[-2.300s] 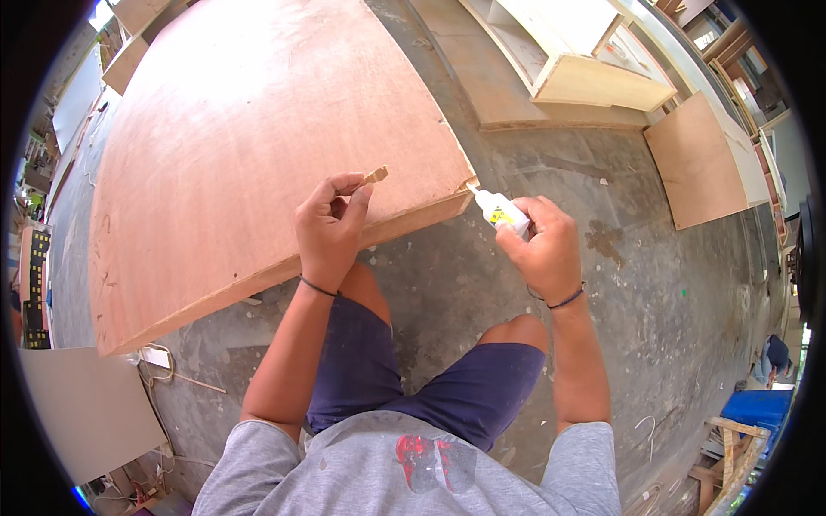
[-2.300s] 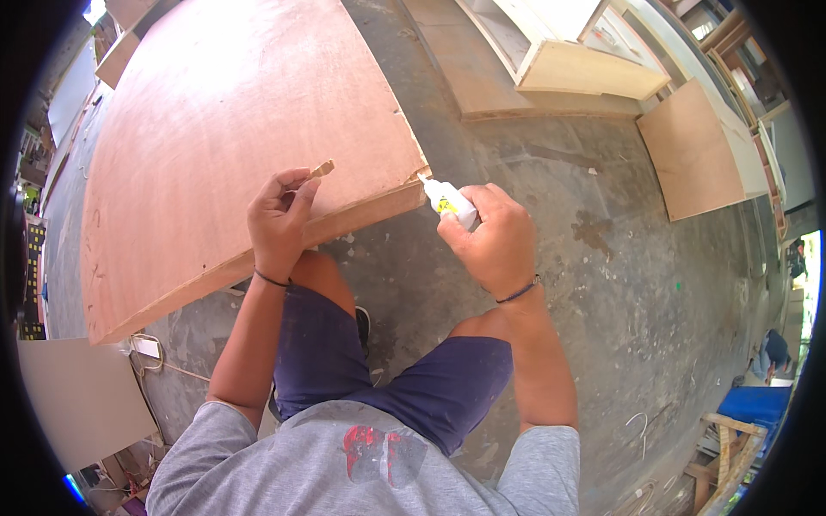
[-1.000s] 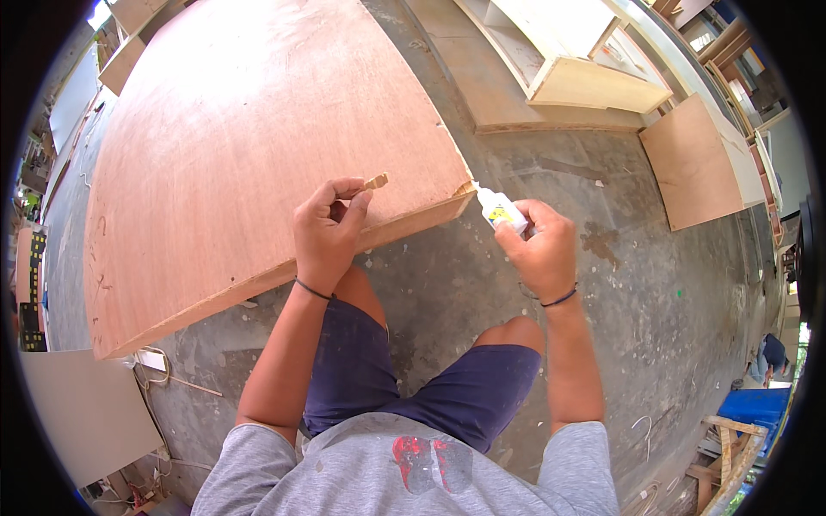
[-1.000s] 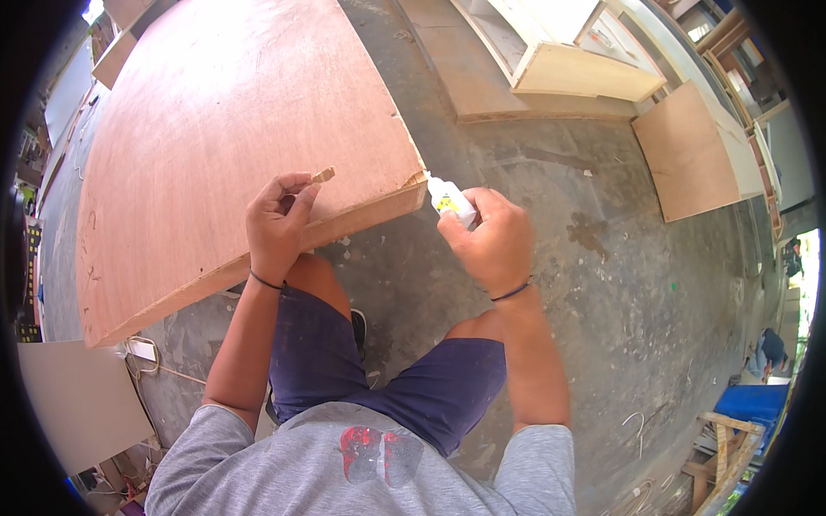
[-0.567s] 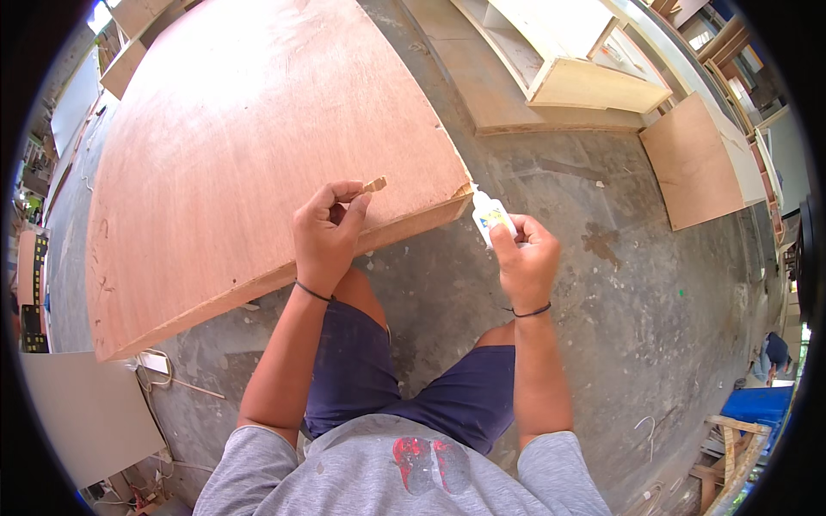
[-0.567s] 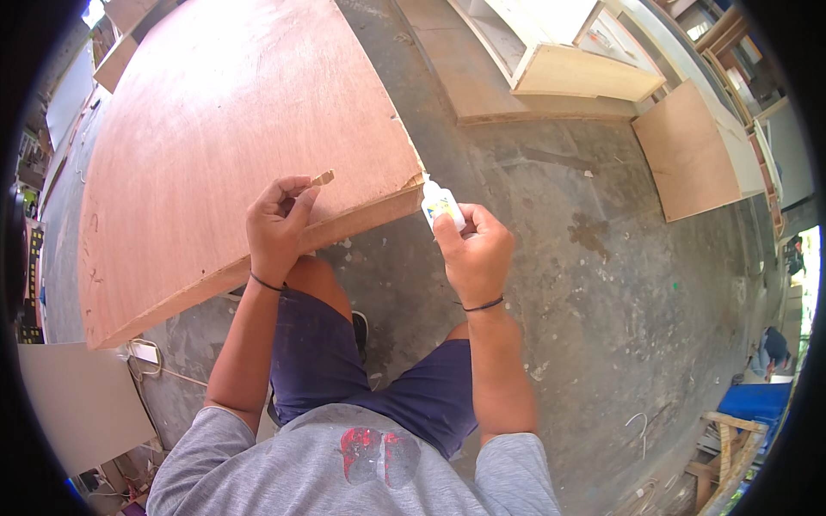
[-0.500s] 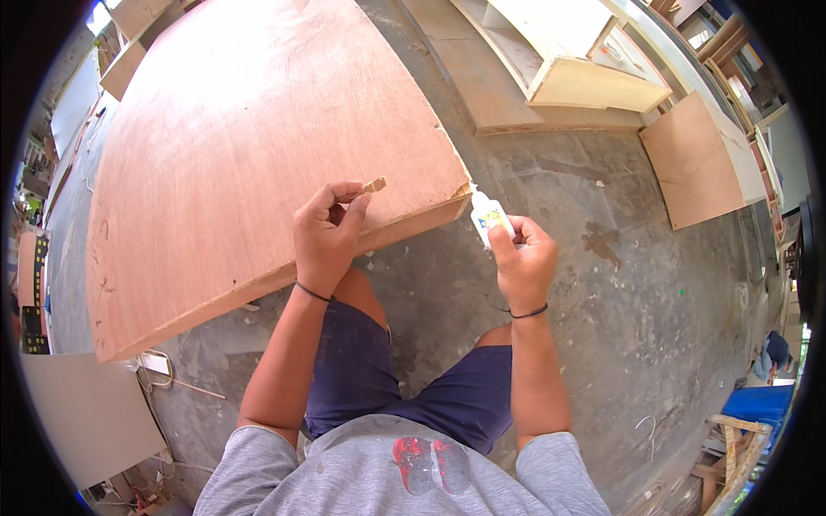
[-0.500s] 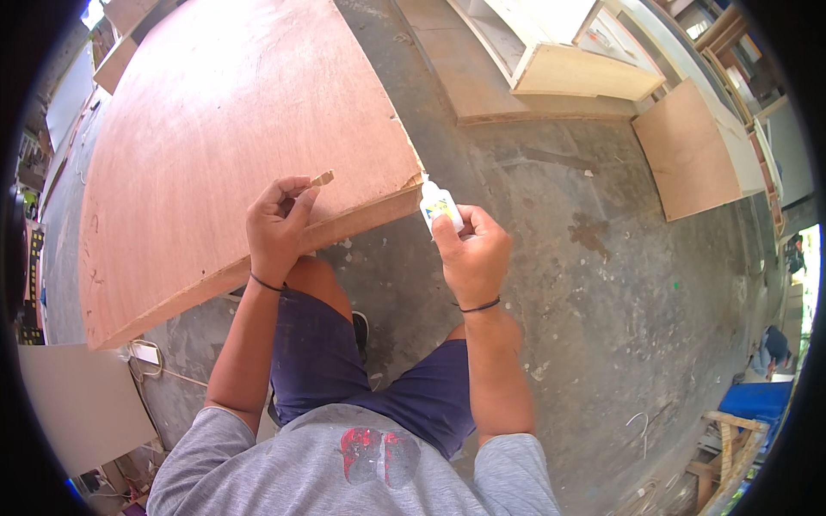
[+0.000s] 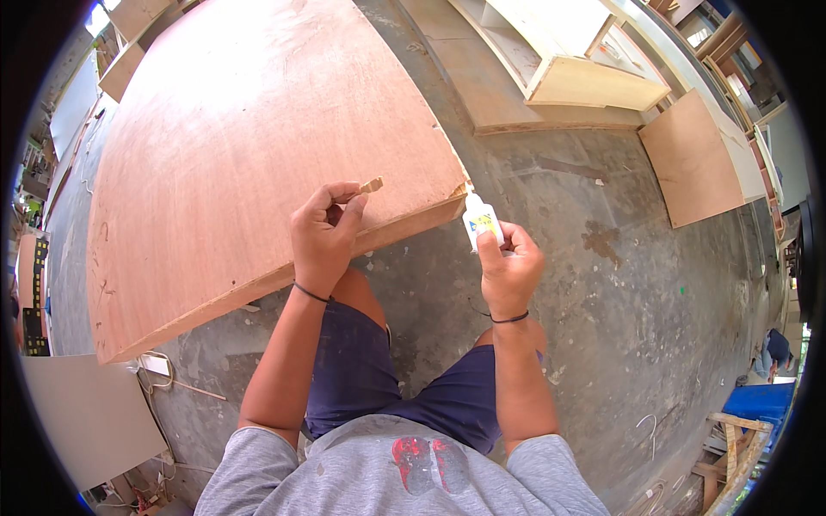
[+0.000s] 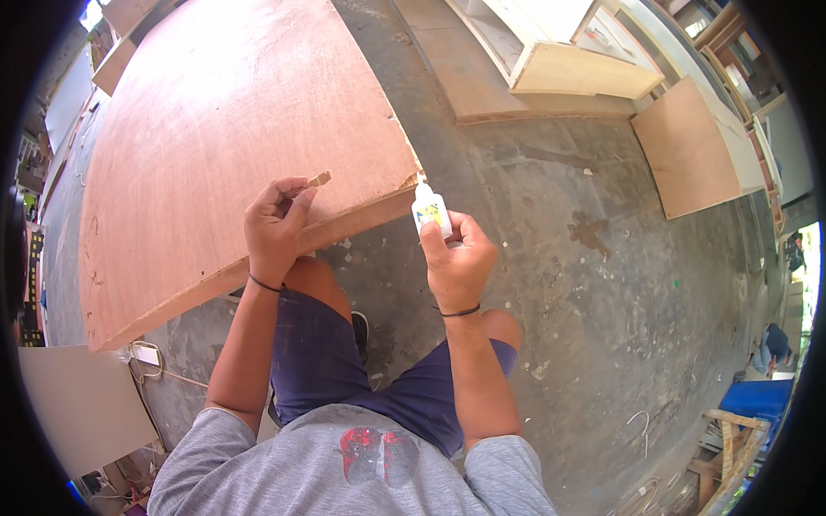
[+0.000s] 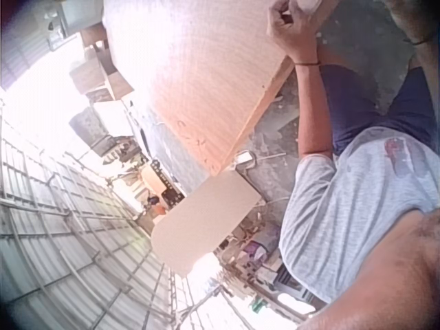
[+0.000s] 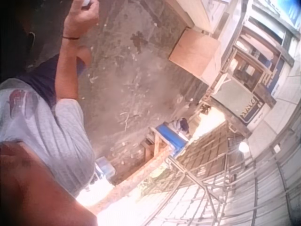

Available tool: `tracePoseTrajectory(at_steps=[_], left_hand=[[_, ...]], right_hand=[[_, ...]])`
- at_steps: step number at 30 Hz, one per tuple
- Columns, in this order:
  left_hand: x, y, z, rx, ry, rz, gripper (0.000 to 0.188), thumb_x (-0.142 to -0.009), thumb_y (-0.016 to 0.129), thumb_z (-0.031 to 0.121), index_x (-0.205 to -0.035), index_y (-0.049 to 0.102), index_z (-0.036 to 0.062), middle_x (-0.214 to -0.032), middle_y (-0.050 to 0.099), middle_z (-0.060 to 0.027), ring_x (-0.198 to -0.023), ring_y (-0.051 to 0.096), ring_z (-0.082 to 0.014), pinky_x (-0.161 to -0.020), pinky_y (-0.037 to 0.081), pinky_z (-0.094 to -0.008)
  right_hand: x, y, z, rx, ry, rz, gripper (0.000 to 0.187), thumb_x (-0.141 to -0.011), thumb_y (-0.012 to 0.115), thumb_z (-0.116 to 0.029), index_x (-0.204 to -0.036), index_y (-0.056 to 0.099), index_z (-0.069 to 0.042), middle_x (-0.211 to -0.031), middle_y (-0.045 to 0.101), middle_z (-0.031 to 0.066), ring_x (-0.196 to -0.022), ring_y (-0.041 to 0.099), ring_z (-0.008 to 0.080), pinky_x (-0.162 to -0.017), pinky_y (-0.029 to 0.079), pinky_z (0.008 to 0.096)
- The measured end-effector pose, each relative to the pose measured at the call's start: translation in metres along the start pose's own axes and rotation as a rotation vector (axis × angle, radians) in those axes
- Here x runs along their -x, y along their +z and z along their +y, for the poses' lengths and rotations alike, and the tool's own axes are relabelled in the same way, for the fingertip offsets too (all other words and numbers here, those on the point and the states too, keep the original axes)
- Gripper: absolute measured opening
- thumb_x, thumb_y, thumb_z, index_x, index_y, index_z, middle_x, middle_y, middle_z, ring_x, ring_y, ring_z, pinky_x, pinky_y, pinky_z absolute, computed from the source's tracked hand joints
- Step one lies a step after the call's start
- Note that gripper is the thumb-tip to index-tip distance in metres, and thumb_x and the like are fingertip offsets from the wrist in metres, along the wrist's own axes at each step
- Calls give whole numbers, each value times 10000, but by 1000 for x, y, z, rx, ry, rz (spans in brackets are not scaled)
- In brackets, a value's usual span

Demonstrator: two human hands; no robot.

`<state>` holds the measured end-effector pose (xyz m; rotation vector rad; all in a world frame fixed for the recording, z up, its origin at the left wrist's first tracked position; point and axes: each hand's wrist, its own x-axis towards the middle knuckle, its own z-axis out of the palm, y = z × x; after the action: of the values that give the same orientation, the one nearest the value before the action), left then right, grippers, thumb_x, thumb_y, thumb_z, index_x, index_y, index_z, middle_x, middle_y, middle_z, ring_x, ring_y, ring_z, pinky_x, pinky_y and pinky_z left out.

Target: The person applies glue to a wood sliver, presses it into a damaged corner of a large plywood board, then sands down the board's surface and edges with a sanding block.

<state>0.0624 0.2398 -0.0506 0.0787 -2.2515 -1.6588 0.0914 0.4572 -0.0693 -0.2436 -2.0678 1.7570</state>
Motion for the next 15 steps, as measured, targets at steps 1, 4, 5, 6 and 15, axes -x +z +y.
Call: tracePoseTrajectory(at_steps=[1, 4, 5, 6, 15], left_hand=[[0, 0, 0, -2, 0, 0, 130, -856, 648, 47, -967, 643, -20, -815, 625, 12, -714, 523, -27, -636, 425, -176], [0, -1, 1, -17, 1, -5, 132, -857, 648, 50, -968, 643, -22, -809, 622, 14, -711, 522, -27, -632, 423, -177], [0, 0, 0, -17, 1, -5, 132, -857, 648, 50, -968, 643, -22, -809, 622, 14, -711, 522, -27, -632, 423, -177], [0, 0, -1, -8, 3, -1, 132, -857, 648, 50, -967, 643, -22, -806, 620, 15, -711, 521, -27, -631, 422, -177], [0, -1, -4, 7, 3, -2, 136, -858, 647, 48, -971, 639, -26, -813, 619, 14, -715, 522, -27, -630, 420, -174]], right_hand=[[0, 0, 1, -14, -6, 1, 269, -776, 704, -199, -876, 653, 45, -672, 642, 33, -599, 552, 56, -559, 460, 226], [0, 0, 1, -1, -22, -3, 259, -773, 699, -186, -882, 652, 45, -664, 640, 31, -589, 549, 56, -549, 458, 228], [0, 0, 0, 0, -22, -3, 259, -773, 699, -186, -882, 652, 45, -664, 640, 31, -589, 549, 56, -549, 458, 228], [1, 1, -2, 18, -27, 1, 256, -773, 695, -182, -881, 650, 46, -660, 638, 30, -584, 548, 57, -545, 459, 228], [6, 4, -7, 58, -47, -12, 242, -760, 690, -166, -861, 645, 50, -645, 636, 36, -573, 552, 60, -535, 462, 232]])
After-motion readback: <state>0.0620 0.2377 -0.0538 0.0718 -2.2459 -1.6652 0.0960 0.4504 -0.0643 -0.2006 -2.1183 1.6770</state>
